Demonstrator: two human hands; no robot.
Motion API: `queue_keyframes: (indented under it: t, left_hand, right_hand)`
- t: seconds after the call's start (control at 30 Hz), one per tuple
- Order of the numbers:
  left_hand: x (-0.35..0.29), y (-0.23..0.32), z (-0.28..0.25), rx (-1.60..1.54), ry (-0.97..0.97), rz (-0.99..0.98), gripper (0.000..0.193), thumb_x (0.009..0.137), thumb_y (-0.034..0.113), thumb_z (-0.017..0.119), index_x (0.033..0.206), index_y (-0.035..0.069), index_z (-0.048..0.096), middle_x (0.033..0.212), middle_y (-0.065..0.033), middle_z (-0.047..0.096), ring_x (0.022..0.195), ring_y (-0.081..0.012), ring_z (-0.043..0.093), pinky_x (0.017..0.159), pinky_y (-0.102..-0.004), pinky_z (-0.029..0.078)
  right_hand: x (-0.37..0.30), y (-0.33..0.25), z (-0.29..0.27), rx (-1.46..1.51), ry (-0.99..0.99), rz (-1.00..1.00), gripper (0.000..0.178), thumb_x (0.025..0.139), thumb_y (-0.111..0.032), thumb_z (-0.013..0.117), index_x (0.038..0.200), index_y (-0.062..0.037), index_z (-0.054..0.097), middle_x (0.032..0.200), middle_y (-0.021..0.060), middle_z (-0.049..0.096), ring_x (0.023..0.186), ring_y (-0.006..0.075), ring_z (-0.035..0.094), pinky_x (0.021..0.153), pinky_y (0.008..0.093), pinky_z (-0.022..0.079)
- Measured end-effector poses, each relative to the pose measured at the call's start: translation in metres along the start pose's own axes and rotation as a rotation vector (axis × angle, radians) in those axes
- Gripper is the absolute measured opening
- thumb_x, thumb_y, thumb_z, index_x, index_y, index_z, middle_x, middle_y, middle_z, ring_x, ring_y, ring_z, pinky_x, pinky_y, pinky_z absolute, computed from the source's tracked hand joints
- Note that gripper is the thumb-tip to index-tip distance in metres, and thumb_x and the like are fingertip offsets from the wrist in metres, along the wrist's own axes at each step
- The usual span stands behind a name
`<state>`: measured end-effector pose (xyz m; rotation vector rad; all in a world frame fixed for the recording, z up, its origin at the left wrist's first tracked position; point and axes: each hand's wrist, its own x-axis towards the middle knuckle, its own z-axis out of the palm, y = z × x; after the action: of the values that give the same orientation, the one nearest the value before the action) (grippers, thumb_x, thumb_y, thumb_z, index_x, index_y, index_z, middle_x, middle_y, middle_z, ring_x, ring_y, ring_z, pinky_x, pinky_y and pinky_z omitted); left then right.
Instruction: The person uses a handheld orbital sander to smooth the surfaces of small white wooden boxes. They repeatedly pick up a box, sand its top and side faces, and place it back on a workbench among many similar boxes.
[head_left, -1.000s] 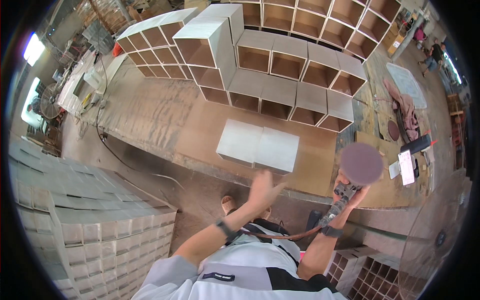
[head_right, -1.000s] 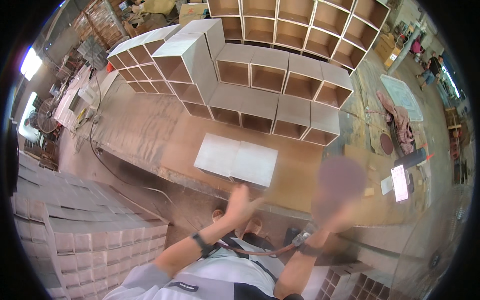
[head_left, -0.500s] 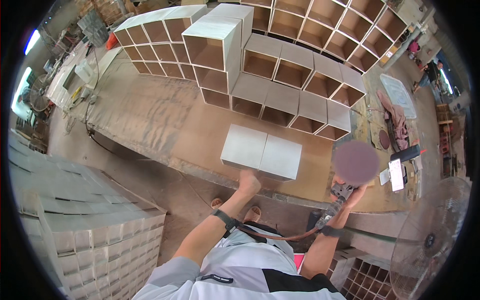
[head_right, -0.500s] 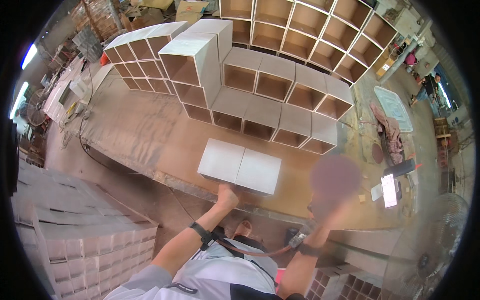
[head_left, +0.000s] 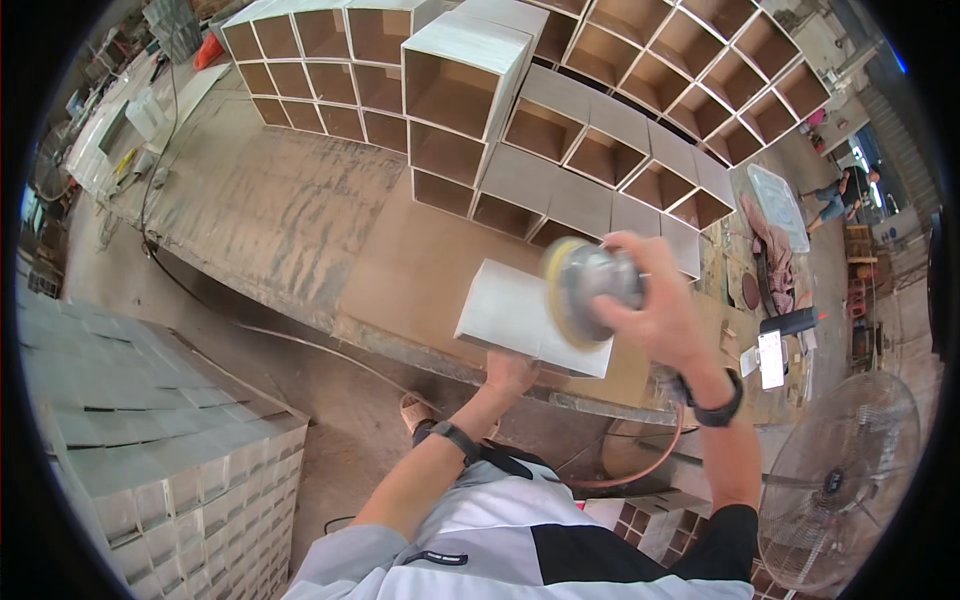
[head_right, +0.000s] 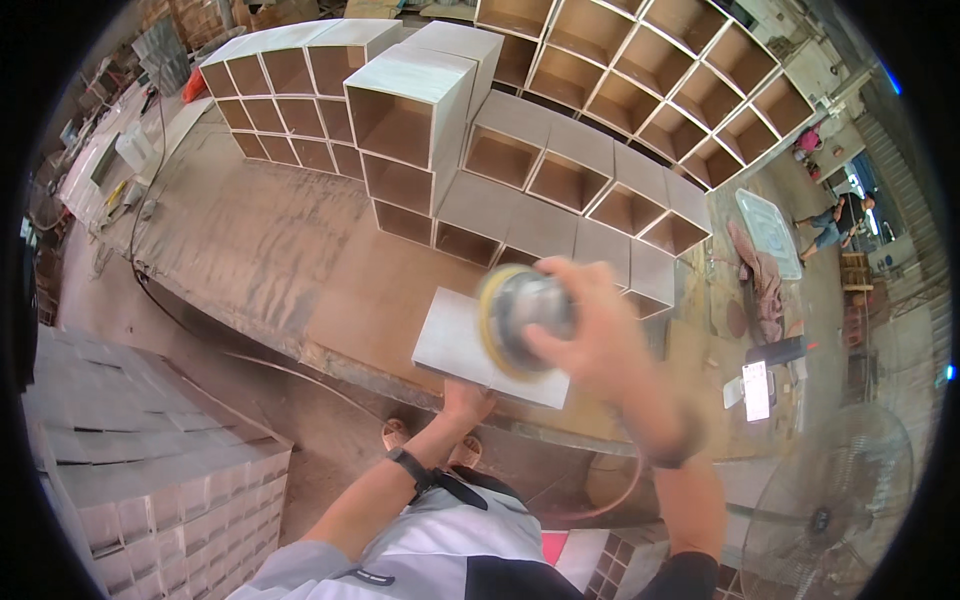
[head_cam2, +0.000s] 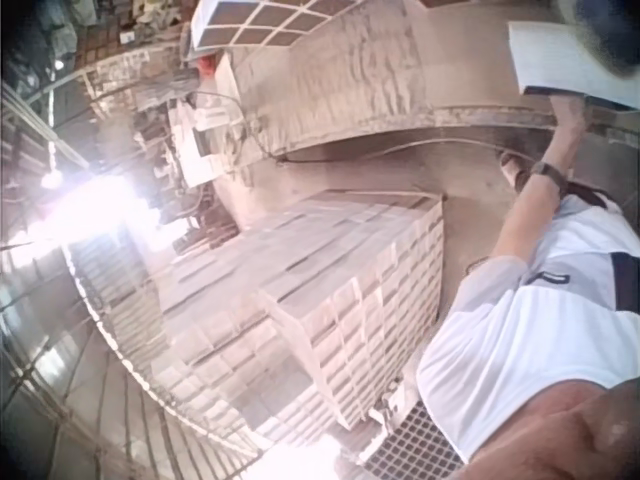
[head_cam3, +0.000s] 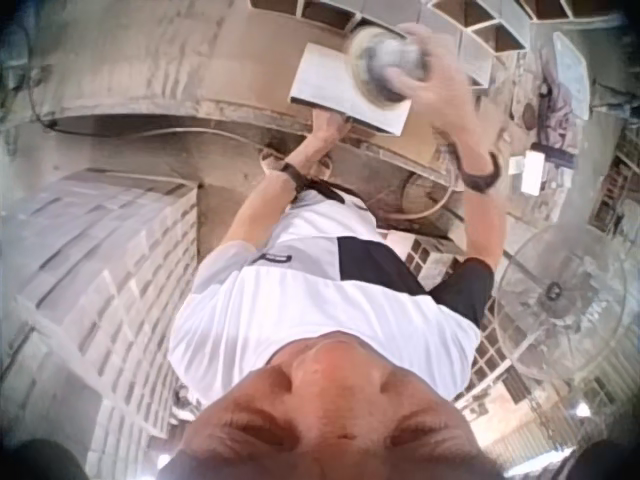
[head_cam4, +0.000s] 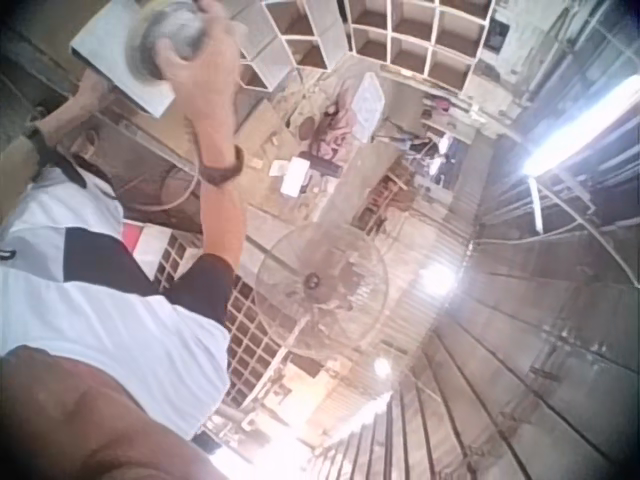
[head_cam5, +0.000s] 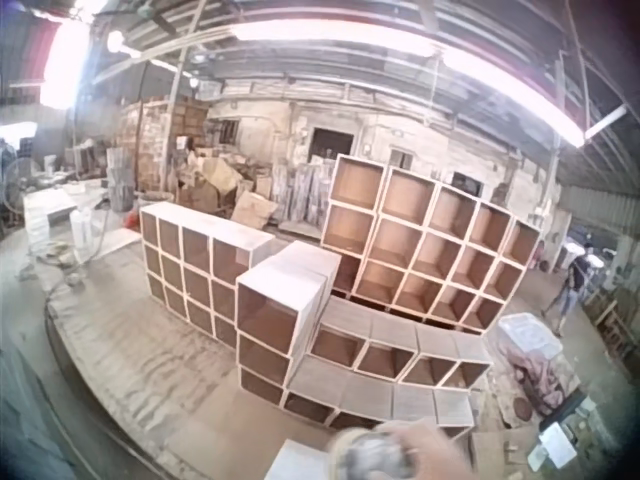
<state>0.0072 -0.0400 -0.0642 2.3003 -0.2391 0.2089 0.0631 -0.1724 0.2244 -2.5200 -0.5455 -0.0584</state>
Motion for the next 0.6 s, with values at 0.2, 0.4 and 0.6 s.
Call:
queue_keyframes:
  t: [0.2, 0.4, 0.6]
  left_hand:
    - [0.013, 0.019, -0.017, -0.613, 0.183, -0.072, 0.059, 0.072, 0.015, 0.074, 0.129, 0.011, 0.058, 0.135, -0.0153, 0.055, 0.128, -0.0389, 0.049, 0.104, -0.0496, 0.042]
    - [-0.006, -0.002, 0.001, 0.025, -0.098, 0.097, 0.064, 0.086, 0.026, 0.073, 0.140, 0.007, 0.045, 0.139, -0.0140, 0.051, 0.131, -0.0308, 0.049, 0.108, -0.0467, 0.038]
    - [0.006, 0.022, -0.008, -0.744, 0.180, -0.222, 0.052, 0.078, 0.017, 0.071, 0.128, 0.011, 0.060, 0.127, -0.0162, 0.059, 0.120, -0.0389, 0.054, 0.101, -0.0493, 0.042]
  right_hand:
    - [0.014, -0.022, 0.093, -0.175, -0.159, -0.137, 0.056, 0.074, -0.022, 0.077, 0.125, -0.0160, 0.056, 0.099, 0.0188, 0.051, 0.093, 0.0385, 0.059, 0.074, 0.0467, 0.052]
    - [0.051, 0.009, 0.103, -0.354, -0.069, 0.074, 0.055, 0.073, -0.021, 0.077, 0.125, -0.0145, 0.058, 0.099, 0.0205, 0.052, 0.088, 0.0395, 0.060, 0.071, 0.0477, 0.052]
    - [0.014, -0.019, 0.116, -0.164, -0.054, -0.227, 0.042, 0.075, -0.021, 0.074, 0.114, -0.0121, 0.060, 0.094, 0.0237, 0.054, 0.088, 0.0421, 0.061, 0.068, 0.0489, 0.054]
